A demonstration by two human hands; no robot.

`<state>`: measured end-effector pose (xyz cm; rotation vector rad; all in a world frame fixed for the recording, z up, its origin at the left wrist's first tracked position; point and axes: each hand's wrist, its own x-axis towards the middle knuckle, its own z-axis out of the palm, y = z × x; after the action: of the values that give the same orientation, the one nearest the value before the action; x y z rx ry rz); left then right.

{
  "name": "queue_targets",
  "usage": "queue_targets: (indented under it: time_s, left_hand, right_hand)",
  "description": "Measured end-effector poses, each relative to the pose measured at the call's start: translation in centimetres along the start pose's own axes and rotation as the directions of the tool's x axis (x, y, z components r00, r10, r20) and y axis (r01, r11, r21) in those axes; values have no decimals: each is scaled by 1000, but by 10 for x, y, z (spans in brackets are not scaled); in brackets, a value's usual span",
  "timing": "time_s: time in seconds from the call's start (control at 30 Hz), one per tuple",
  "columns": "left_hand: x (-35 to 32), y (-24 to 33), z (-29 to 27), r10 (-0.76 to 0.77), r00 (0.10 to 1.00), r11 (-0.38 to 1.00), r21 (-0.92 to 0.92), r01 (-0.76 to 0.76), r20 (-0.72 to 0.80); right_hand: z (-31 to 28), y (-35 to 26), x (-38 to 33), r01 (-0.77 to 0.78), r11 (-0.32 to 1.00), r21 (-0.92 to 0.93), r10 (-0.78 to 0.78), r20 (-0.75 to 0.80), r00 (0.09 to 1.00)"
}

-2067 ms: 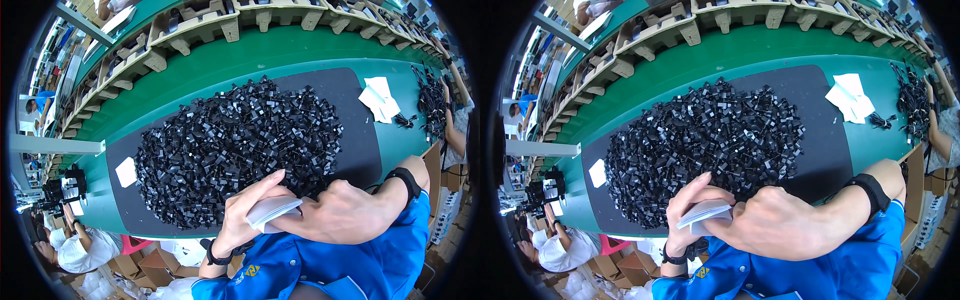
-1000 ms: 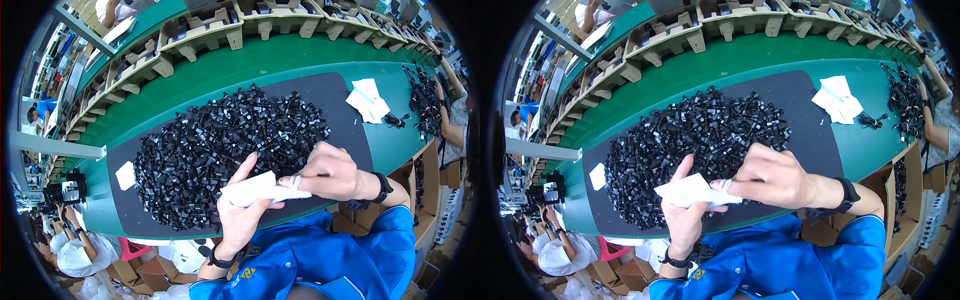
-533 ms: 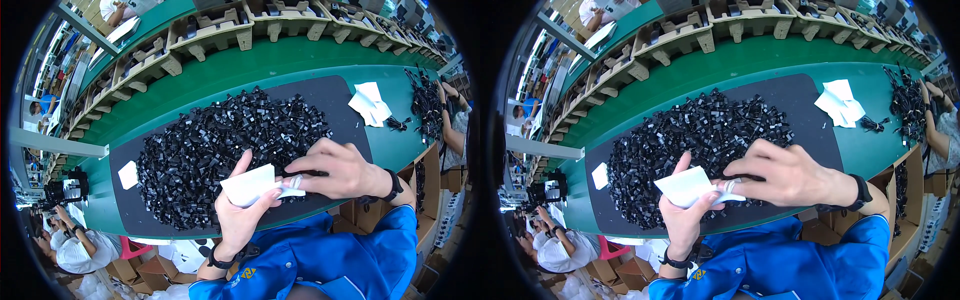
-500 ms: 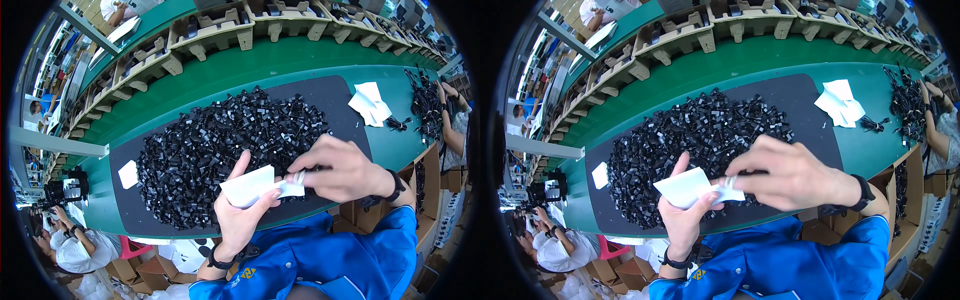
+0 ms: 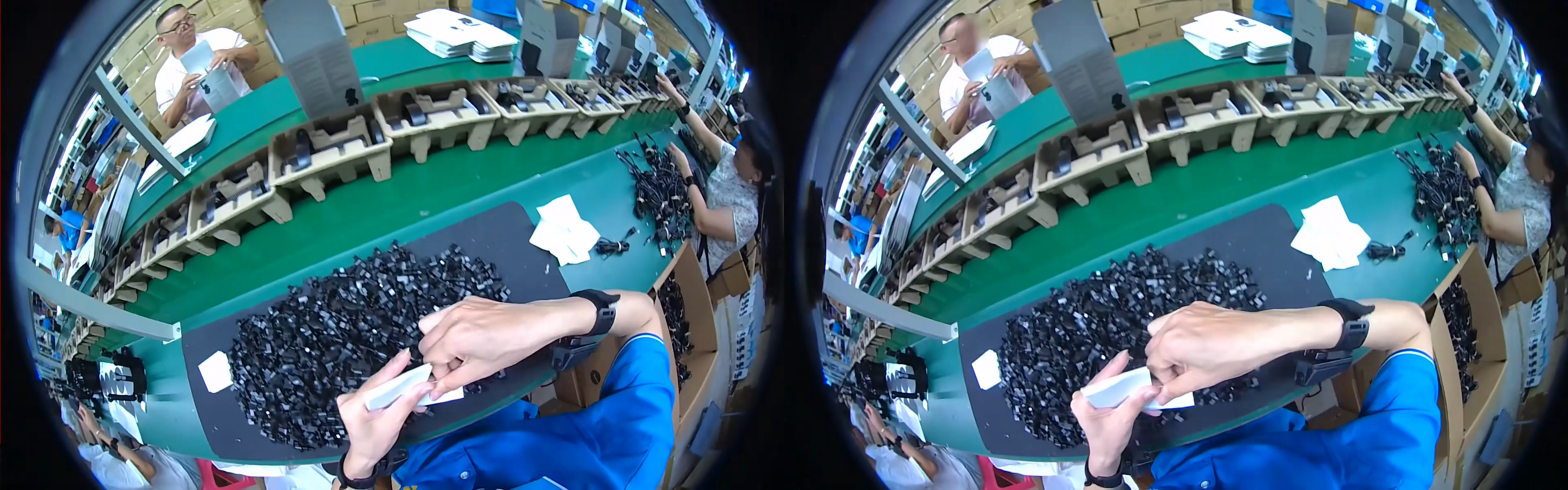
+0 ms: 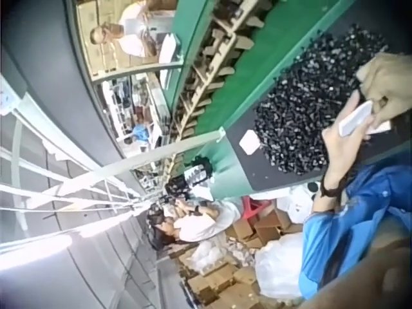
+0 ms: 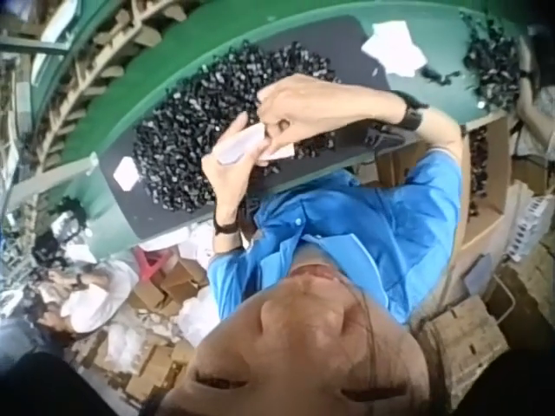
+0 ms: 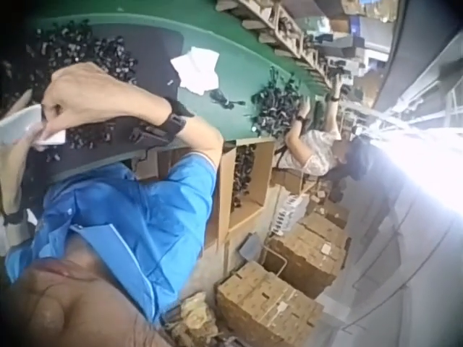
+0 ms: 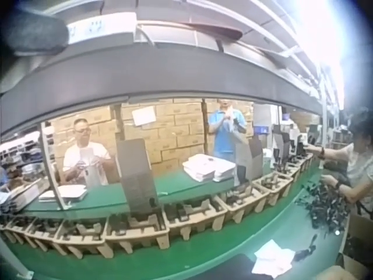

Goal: The person picks up a small white paper and a black plastic component from a pile, wraps the paper around the component, and places it into a cardboard tray.

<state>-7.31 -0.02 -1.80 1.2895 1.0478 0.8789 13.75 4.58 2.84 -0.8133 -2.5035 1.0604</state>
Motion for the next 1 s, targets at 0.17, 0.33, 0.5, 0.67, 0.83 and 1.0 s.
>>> queue_targets:
  time_s: [0.17,0.33,0.5,0.67,0.83,1.0]
  left_hand:
    - [-3,17,-55,-9,859,966,-225,-124,-512]
    - [-19,-1,-102,65,738,967,-139,-212,-672]
    - [-21,5,-111,-91,740,982,-185,-47,-667]
    - [-24,-10,-122,-92,806,974,-222,-50,-585]
    - [-25,-4,-109,-122,904,939,-342,-29,-410]
    - [-17,-12,-90,-107,994,729,-677,98,29]
  right_hand:
    - [-75,40,57,70,987,147,-53,-118,992]
    - [-157,149,127,-747,557,-363,163,-834,526]
    - [-140,209,170,-864,263,-430,257,-832,492]
    - [-139,230,172,-865,32,-501,179,-848,498]
    - [-122,139,155,-700,116,-705,203,-673,711]
    - [7,-24,101,-46,865,-499,-96,-254,962]
